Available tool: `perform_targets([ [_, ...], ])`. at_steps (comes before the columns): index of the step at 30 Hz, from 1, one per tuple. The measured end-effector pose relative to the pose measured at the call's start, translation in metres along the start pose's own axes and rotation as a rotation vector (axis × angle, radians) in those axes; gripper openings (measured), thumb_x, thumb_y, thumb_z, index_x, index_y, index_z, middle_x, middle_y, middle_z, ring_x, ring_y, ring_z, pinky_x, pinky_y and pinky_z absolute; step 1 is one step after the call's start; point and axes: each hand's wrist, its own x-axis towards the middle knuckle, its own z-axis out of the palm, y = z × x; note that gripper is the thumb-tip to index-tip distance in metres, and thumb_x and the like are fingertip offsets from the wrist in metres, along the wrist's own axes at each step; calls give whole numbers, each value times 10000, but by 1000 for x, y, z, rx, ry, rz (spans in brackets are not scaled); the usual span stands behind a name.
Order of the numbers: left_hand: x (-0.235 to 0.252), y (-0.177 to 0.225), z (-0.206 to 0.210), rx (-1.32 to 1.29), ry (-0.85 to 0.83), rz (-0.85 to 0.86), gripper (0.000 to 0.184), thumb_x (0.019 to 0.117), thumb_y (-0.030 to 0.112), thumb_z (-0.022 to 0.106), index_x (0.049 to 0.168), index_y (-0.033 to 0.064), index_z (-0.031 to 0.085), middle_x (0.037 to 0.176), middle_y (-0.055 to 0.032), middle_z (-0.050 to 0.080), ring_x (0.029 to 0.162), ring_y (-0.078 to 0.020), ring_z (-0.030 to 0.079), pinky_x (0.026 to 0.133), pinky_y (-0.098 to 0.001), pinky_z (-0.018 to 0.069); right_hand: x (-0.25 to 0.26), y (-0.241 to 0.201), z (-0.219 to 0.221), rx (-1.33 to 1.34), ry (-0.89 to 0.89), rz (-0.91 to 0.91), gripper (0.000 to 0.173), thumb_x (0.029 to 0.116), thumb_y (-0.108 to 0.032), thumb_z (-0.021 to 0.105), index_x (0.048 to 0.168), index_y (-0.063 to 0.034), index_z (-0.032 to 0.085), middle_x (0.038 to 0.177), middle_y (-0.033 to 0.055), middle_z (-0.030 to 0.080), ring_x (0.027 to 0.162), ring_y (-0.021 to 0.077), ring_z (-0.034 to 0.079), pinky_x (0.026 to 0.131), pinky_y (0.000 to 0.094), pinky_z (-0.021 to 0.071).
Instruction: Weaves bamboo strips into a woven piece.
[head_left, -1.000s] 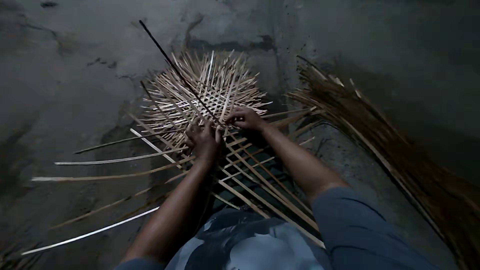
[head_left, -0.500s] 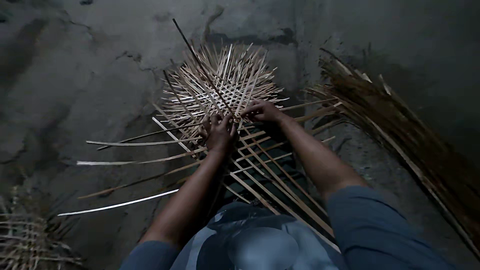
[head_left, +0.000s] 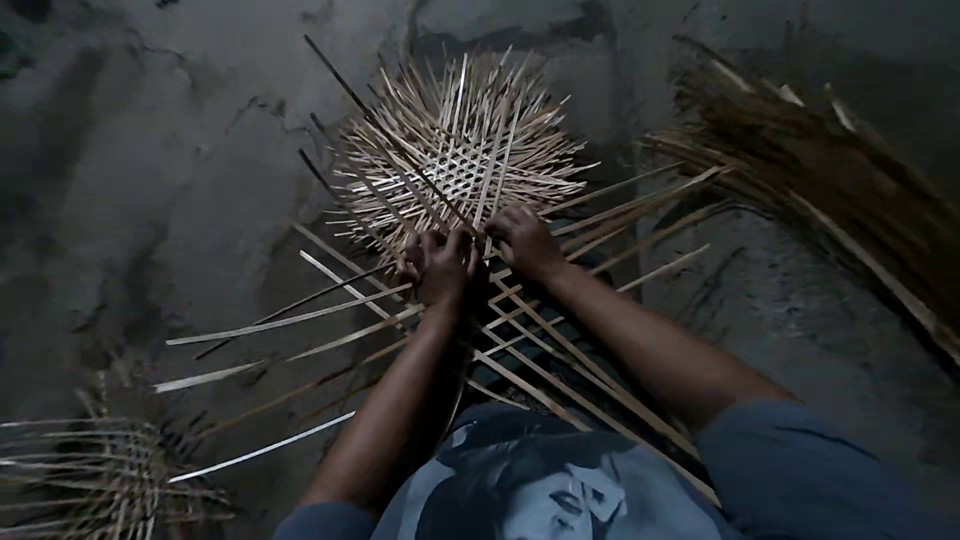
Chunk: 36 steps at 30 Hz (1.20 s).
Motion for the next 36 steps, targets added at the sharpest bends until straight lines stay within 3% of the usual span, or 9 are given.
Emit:
perform_targets([
  [8, -7, 2, -1, -13, -8, 7, 293, 972, 440, 618, 1218, 303, 699, 1311, -130, 586, 1324, -406, 453, 1022, -683, 322, -7, 6, 4, 34, 15, -29, 194, 938, -60, 631, 1107, -79, 726, 1184, 136, 685, 1172, 337, 622, 1037, 464, 500],
  [15, 0, -3, 17, 38, 90, 38, 241, 945, 432, 628, 1124, 317, 741, 1201, -98, 642, 1268, -385, 503, 991, -648, 345, -4, 12, 7, 62, 3, -43, 197, 923, -69, 642, 1100, -64, 728, 1135, 145, 686, 1123, 352, 630, 992, 497, 519],
  [21, 1, -1, 19, 45, 84, 27, 214, 953, 416, 614, 1095, 301, 727, 1190, -82, 643, 1286, -369, 494, 1016, -641, 328, -2, 13, 6, 89, -8, -28, 189, 932, -95, 588, 1056, -68, 728, 1114, 129, 688, 1125, 330, 629, 980, 489, 520],
  [27, -5, -4, 12, 3, 50, 52, 233, 984, 446, 586, 1132, 310, 705, 1264, -75, 603, 1279, -365, 471, 1004, -653, 326, 5, 11, 7, 55, -31, 51, 297, 940, -353, 667, 1096, -104, 711, 1098, 116, 691, 1105, 320, 635, 961, 492, 521],
  [36, -4, -3, 12, 3, 48, 39, 230, 972, 462, 588, 1114, 333, 715, 1238, -83, 612, 1302, -379, 459, 1045, -653, 293, 7, -4, 9, -37, -38, 119, 268, 931, -325, 646, 1054, -96, 712, 1101, 104, 695, 1106, 320, 637, 968, 500, 516],
])
